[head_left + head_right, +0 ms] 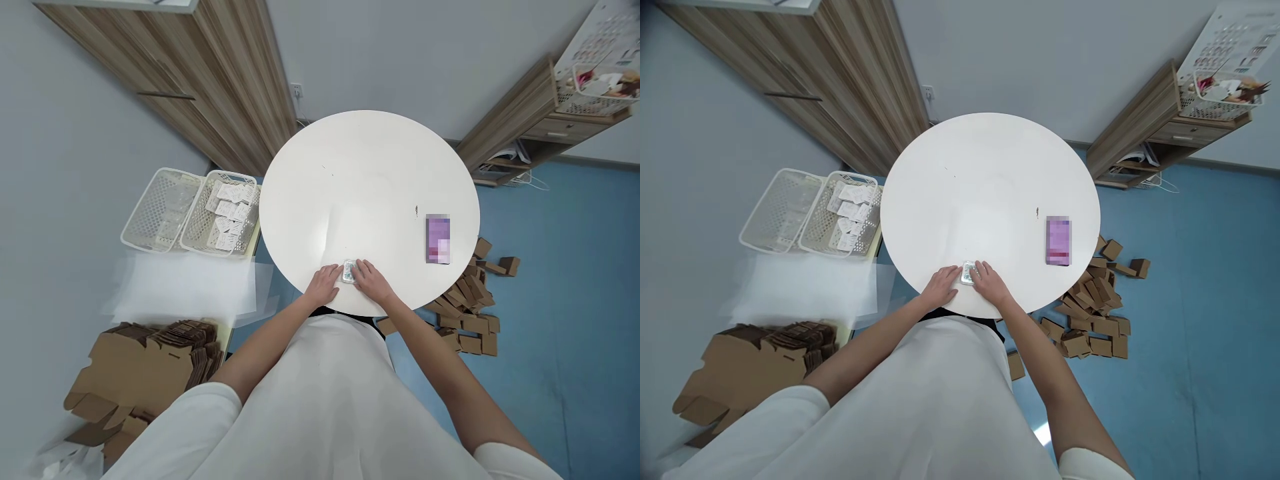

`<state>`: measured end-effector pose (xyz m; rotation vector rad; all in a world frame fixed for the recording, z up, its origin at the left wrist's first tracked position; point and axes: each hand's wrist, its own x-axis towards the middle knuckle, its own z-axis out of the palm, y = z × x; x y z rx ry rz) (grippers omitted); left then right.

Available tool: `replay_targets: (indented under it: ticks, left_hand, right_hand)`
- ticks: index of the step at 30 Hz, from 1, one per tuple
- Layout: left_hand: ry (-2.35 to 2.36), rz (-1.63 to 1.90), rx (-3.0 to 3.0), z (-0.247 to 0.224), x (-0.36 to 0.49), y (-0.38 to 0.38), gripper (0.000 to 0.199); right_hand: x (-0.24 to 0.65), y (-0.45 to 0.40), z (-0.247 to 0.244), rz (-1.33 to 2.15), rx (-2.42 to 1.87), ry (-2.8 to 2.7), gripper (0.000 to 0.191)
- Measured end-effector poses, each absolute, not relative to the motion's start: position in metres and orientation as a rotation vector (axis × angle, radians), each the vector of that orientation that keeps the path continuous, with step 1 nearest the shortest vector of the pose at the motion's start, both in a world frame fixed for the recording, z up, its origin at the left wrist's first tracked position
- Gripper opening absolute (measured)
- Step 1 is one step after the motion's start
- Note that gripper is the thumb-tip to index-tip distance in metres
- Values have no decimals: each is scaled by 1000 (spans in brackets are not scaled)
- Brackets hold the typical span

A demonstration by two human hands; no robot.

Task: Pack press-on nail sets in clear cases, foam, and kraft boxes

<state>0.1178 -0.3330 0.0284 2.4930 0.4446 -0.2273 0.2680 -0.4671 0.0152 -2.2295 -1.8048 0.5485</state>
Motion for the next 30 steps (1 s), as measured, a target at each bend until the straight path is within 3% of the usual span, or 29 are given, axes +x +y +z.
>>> replay_targets:
  ticks: [8, 13, 15, 19, 21, 25, 30]
  left_hand:
    - [407, -157, 2558, 29, 119, -323, 75]
    - [239, -128, 2681, 29, 118, -320, 65]
    - [163, -175, 2715, 30, 115, -319, 61]
    - [88, -216, 2760, 33, 112, -317, 51]
    - [68, -223, 2763, 35, 112, -316, 47]
    - [11, -225, 2771, 39, 111, -315, 49]
    - [-85, -192, 2781, 42, 105, -316, 50]
  right_hand:
    - [268, -452, 27, 611, -2396, -1882, 30]
    - [248, -465, 38, 796, -2301, -1767, 33]
    - [238, -470, 40, 807, -2265, -1676, 40]
    - [217, -482, 40, 617, -2299, -1467, 80]
    - [207, -490, 37, 491, -2435, -1335, 88]
    - [193, -502, 28, 282, -2689, -1222, 63]
    - [188, -504, 25, 220, -2626, -1236, 39]
